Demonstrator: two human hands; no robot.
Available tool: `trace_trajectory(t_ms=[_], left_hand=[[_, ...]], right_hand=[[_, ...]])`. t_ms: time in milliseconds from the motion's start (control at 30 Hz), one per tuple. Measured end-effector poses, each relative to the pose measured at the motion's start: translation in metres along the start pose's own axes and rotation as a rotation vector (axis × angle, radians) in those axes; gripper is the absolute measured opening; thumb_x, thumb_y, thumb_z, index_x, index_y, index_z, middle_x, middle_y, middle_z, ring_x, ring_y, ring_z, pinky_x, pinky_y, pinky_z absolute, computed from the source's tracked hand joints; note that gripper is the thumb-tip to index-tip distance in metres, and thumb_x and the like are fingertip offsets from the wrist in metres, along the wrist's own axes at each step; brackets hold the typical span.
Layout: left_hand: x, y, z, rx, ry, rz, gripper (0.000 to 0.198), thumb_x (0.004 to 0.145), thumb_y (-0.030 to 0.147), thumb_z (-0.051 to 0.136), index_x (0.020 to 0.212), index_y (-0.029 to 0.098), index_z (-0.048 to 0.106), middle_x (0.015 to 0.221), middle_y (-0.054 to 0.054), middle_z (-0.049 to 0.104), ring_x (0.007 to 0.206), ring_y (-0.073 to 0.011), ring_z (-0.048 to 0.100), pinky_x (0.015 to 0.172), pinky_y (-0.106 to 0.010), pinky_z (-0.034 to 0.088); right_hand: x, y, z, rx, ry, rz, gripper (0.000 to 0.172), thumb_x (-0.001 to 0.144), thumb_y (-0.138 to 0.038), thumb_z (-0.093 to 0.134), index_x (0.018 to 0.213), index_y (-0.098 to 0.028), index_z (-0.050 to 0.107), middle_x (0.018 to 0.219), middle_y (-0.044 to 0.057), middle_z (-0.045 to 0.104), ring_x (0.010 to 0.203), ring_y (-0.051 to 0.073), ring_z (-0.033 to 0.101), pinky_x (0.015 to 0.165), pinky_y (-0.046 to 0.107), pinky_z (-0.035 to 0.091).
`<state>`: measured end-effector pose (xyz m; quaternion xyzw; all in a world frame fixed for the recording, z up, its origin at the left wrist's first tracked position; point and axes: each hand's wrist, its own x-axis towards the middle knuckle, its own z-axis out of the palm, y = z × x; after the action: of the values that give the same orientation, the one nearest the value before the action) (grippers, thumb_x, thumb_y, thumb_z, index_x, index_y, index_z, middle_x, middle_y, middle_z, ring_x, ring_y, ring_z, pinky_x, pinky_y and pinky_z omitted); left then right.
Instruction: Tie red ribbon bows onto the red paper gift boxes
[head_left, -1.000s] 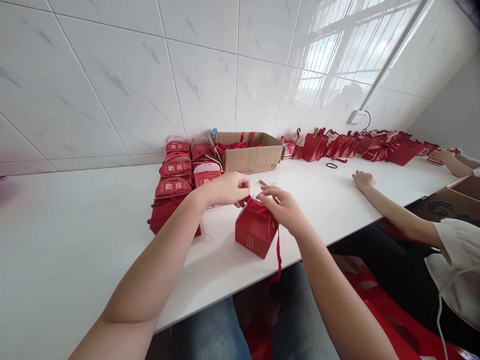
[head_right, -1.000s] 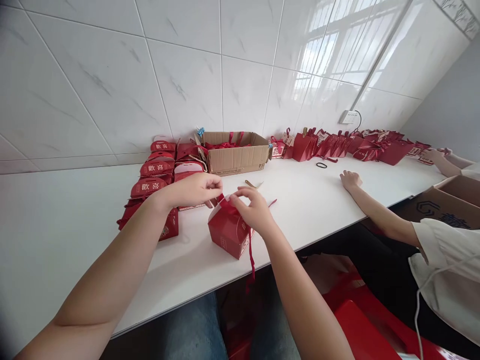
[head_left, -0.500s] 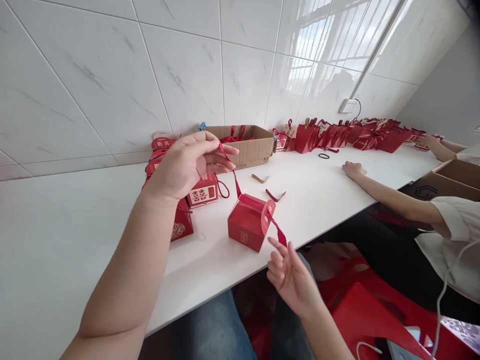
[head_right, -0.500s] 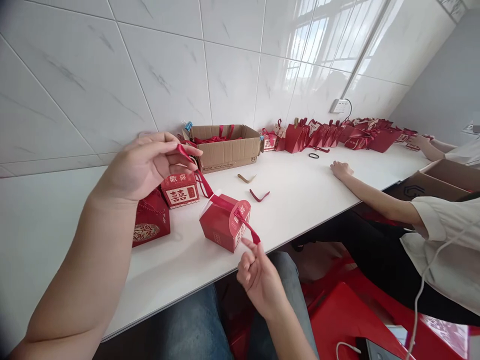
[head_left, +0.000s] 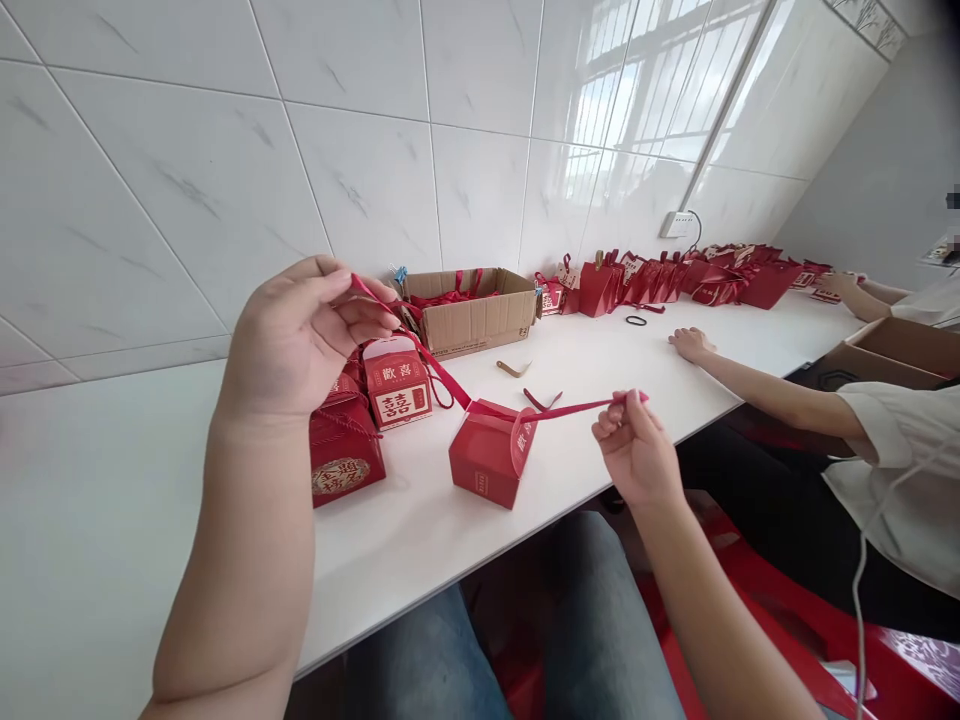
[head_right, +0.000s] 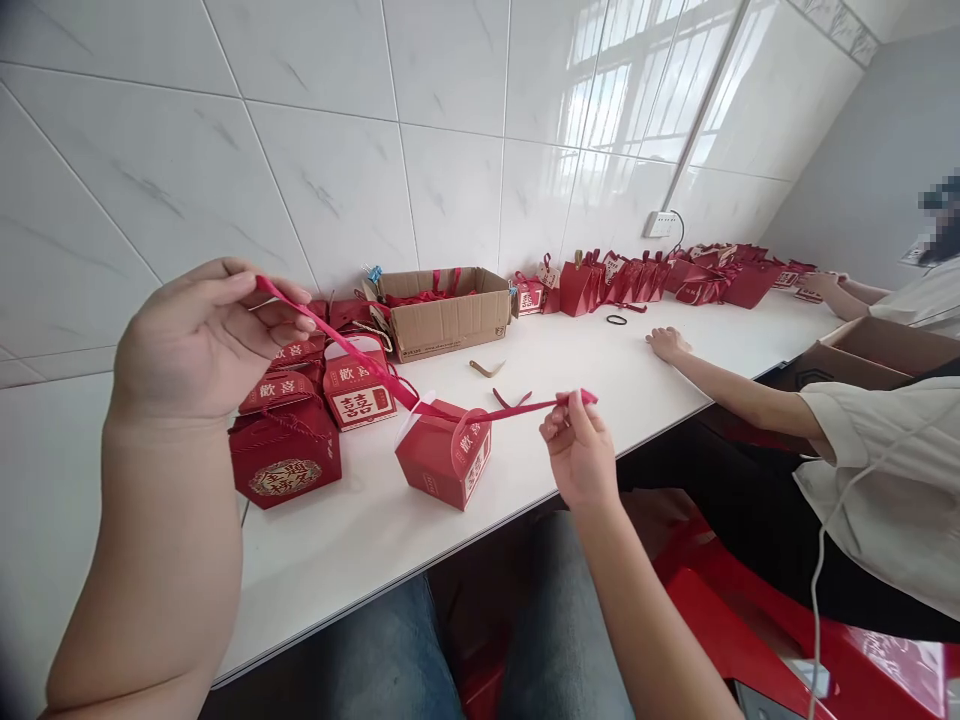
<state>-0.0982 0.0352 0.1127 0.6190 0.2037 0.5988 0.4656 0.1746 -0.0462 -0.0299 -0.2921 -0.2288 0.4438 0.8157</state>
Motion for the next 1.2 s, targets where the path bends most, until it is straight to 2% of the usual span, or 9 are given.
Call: trace_trajectory(t_ms=[133, 367, 500, 700, 800, 867, 967, 1200], left_hand=[[0.006, 0.004, 0.005, 0.021, -0.007, 0.014, 0.019, 0.081, 0.011, 0.051, 0.066, 0.016, 0.061, 0.069, -0.002, 0.066, 0.057, -0.0128, 0.063, 0.053, -0.025, 0.051], [0.019, 0.018, 0.024, 0.173, -0.118, 0.03, 0.011, 0.081, 0.016, 0.059, 0.072, 0.013, 0.065, 0.073, -0.005, 0.065, 0.061, -0.0122, 0.062, 0.06, -0.027, 0.052], [0.024, 0.021, 0.034, 0.248, -0.15, 0.034, 0.007, 0.078, 0.017, 0.065, 0.073, 0.012, 0.067, 0.071, -0.004, 0.064, 0.061, -0.0116, 0.061, 0.063, -0.029, 0.054], [0.027, 0.021, 0.042, 0.265, -0.121, 0.056, 0.01, 0.072, 0.012, 0.07, 0.082, 0.012, 0.069, 0.072, -0.005, 0.065, 0.066, -0.014, 0.063, 0.062, -0.031, 0.054], [0.029, 0.02, 0.046, 0.258, -0.113, 0.068, 0.011, 0.072, 0.013, 0.069, 0.083, 0.014, 0.069, 0.077, -0.006, 0.066, 0.064, -0.0128, 0.06, 0.054, -0.027, 0.05], [0.03, 0.019, 0.048, 0.248, -0.114, 0.07, 0.018, 0.073, 0.013, 0.069, 0.091, 0.017, 0.068, 0.081, -0.006, 0.068, 0.064, -0.0128, 0.06, 0.049, -0.024, 0.046], [0.033, 0.014, 0.052, 0.229, -0.08, 0.056, 0.024, 0.075, 0.013, 0.066, 0.098, 0.019, 0.065, 0.082, -0.005, 0.069, 0.07, -0.0148, 0.062, 0.051, -0.024, 0.046], [0.035, -0.002, 0.057, 0.198, 0.078, 0.091, 0.009, 0.073, 0.022, 0.069, 0.081, 0.018, 0.067, 0.081, -0.004, 0.069, 0.077, -0.0141, 0.063, 0.059, -0.024, 0.05]], right_hand=[[0.02, -0.026, 0.022, -0.206, -0.135, -0.12, 0.023, 0.072, -0.038, 0.075, 0.08, -0.017, 0.068, 0.061, -0.003, 0.052, 0.058, 0.005, 0.05, 0.054, 0.016, 0.044], [0.039, -0.054, 0.062, -0.549, -0.37, -0.314, 0.022, 0.076, -0.042, 0.069, 0.076, -0.02, 0.068, 0.06, -0.003, 0.053, 0.055, 0.007, 0.047, 0.053, 0.021, 0.04], [0.041, -0.056, 0.08, -0.713, -0.434, -0.367, 0.021, 0.076, -0.04, 0.068, 0.071, -0.019, 0.067, 0.057, -0.003, 0.051, 0.055, 0.008, 0.045, 0.053, 0.024, 0.037], [0.046, -0.048, 0.104, -0.742, -0.519, -0.38, 0.023, 0.074, -0.04, 0.071, 0.067, -0.019, 0.065, 0.058, -0.003, 0.049, 0.053, 0.008, 0.041, 0.051, 0.025, 0.032], [0.046, -0.047, 0.114, -0.749, -0.538, -0.37, 0.029, 0.077, -0.044, 0.067, 0.064, -0.019, 0.065, 0.055, -0.003, 0.045, 0.051, 0.007, 0.038, 0.049, 0.025, 0.03], [0.045, -0.047, 0.119, -0.725, -0.541, -0.371, 0.025, 0.076, -0.042, 0.068, 0.067, -0.019, 0.067, 0.056, -0.004, 0.047, 0.051, 0.007, 0.038, 0.05, 0.024, 0.031], [0.044, -0.044, 0.124, -0.629, -0.514, -0.38, 0.018, 0.074, -0.038, 0.071, 0.073, -0.021, 0.068, 0.061, -0.003, 0.053, 0.055, 0.007, 0.043, 0.054, 0.024, 0.036], [0.049, -0.037, 0.123, -0.572, -0.39, -0.331, 0.022, 0.073, -0.043, 0.069, 0.08, -0.023, 0.071, 0.077, 0.0, 0.063, 0.073, 0.011, 0.053, 0.06, 0.023, 0.039]])
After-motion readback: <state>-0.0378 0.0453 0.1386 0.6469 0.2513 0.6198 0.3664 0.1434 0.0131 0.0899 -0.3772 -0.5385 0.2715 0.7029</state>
